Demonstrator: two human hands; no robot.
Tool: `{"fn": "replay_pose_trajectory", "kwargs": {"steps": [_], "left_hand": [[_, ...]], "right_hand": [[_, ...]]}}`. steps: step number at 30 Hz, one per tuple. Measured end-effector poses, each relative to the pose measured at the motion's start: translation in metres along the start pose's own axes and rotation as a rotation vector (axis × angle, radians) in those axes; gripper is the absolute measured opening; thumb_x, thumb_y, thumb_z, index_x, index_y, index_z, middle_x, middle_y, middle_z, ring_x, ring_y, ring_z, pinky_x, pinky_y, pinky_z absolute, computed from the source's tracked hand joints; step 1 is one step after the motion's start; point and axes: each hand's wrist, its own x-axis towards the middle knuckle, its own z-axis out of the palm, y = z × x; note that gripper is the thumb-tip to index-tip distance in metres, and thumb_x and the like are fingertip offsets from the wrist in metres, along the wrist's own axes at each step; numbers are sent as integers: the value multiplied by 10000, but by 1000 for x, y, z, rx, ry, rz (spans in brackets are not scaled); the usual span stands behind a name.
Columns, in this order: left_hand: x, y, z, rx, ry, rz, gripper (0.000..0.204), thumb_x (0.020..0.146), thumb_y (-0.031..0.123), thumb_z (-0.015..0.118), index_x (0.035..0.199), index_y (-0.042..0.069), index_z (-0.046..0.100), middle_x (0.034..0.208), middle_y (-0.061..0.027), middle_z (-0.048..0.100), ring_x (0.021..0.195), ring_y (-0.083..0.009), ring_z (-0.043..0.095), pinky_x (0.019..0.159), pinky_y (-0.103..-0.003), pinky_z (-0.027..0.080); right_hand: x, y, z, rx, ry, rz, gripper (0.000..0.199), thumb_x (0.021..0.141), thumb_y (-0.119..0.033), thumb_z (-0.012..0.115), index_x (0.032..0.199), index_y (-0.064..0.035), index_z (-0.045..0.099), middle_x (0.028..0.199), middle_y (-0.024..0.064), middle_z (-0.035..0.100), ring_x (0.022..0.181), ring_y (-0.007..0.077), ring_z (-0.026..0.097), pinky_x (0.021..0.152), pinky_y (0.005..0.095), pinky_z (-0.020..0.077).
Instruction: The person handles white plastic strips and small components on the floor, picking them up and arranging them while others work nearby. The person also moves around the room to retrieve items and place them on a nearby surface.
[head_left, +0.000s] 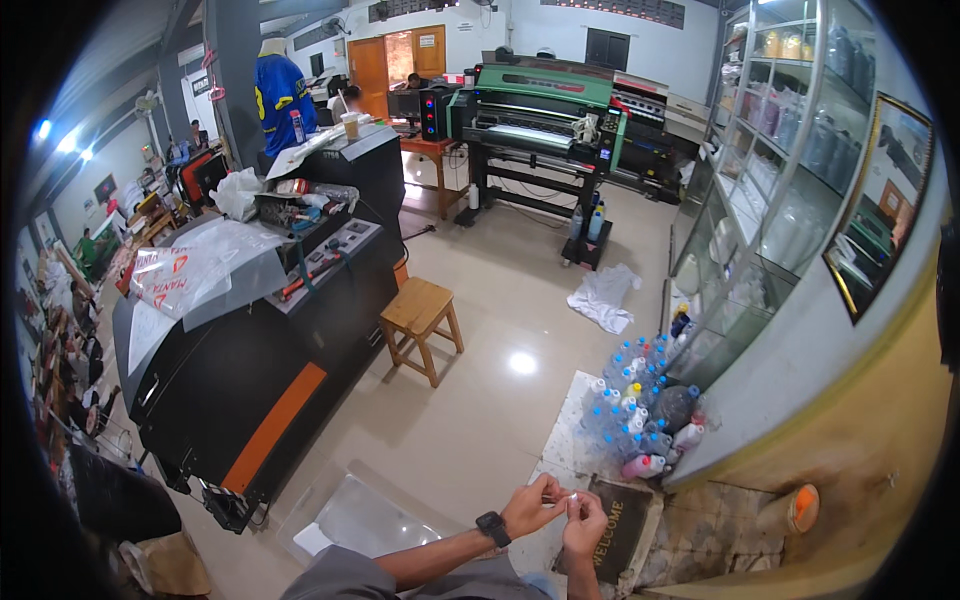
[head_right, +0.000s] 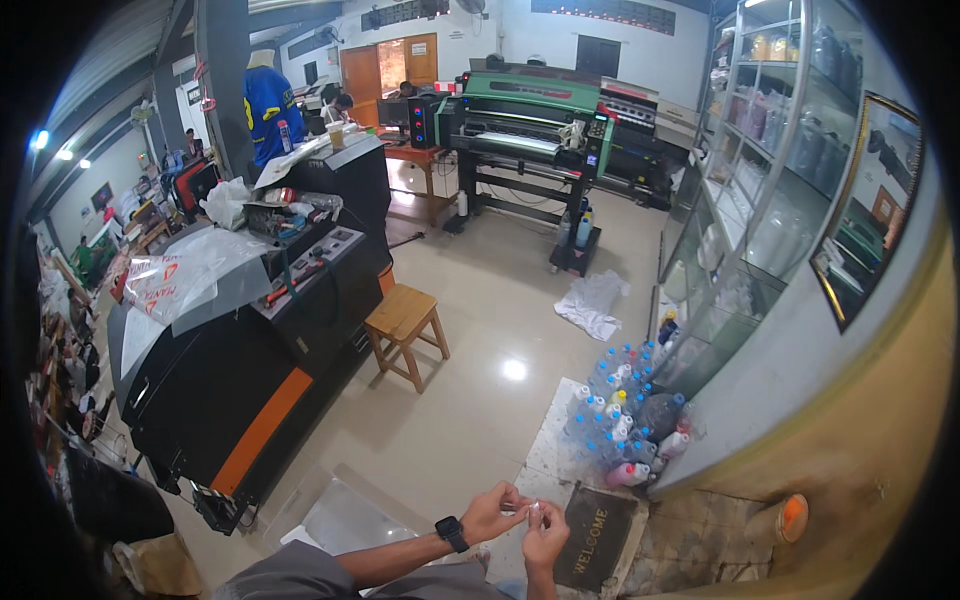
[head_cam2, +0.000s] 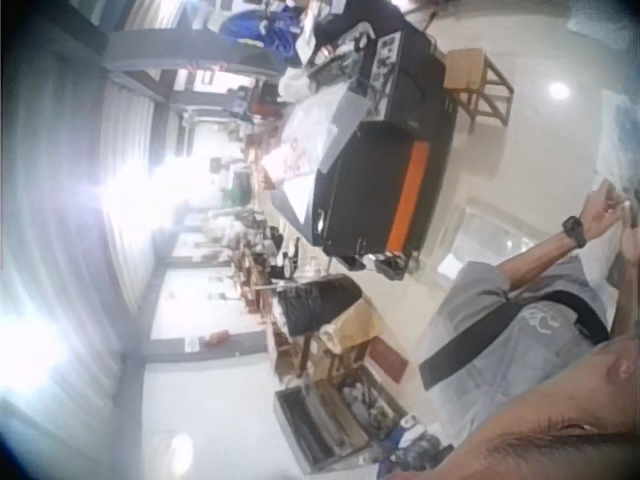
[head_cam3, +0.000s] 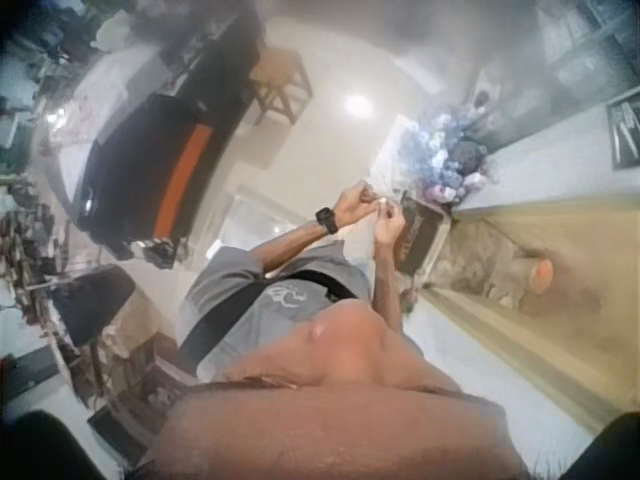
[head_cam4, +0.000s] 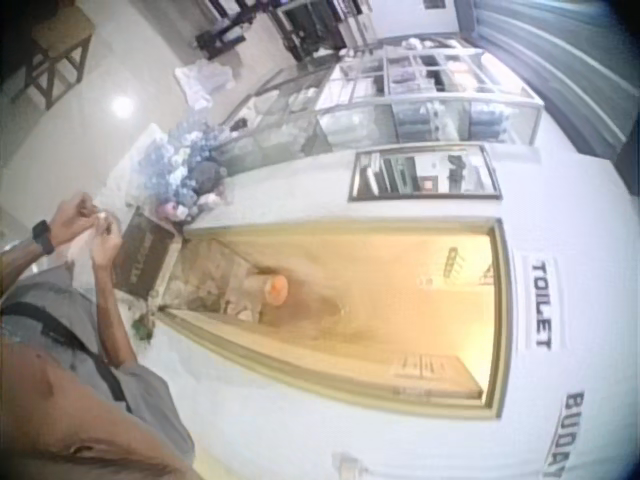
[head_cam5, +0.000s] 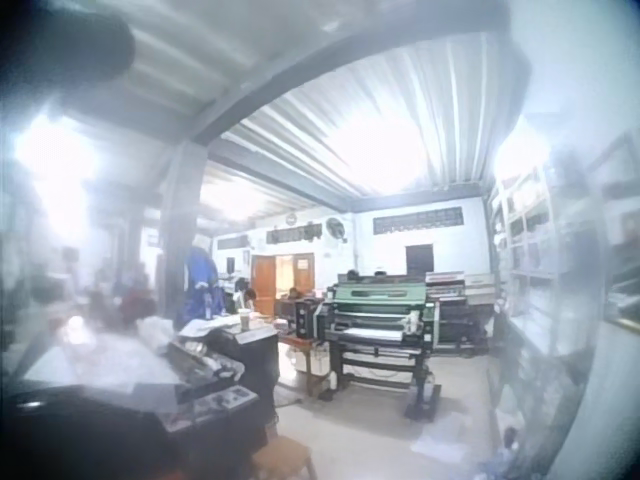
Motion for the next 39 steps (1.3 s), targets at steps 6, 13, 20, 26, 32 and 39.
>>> {"fn": "replay_pose_trajectory", "kwargs": {"steps": [6,13,20,26,32,39], "left_hand": [[209,-6,-26,-40,39,21,290,888,109,752,983,26,491,953,-126,743,920,-167,730,821,-300,598],[426,-10,-60,41,159,49,160,880,78,747,1004,-4,686,961,-101,748,906,-152,721,843,-293,587],[619,-6,-135,160,457,351,206,846,41,774,1051,53,772,1042,-99,739,879,-153,710,776,-270,580],[761,-60,-259,79,681,188,141,801,36,816,936,31,775,944,-98,744,821,-145,707,748,-274,578],[923,-78,-406,111,686,24,116,860,65,747,964,14,745,857,-94,747,780,-149,708,749,-303,585],[1093,-94,-557,-33,649,-134,118,866,51,683,965,-1,720,819,-106,741,755,-147,708,697,-308,566]], "right_hand": [[206,37,39,48,-287,82,88,873,37,658,947,28,705,1110,87,637,1011,164,595,841,303,493],[476,41,108,357,-795,277,108,869,-20,688,959,21,730,1189,75,617,1082,177,582,958,294,437],[644,27,248,634,-639,424,197,949,-29,642,1114,68,687,1083,104,702,1040,158,619,969,289,452],[773,39,420,503,-768,291,179,945,-8,641,1094,80,691,1140,124,694,1024,173,638,955,305,474],[896,-3,601,252,-605,-79,131,921,-68,703,998,37,711,1001,128,723,881,181,679,757,298,545],[1037,-2,782,-96,-560,-569,128,873,-77,722,953,22,722,821,178,705,731,305,692,684,374,550]]}}
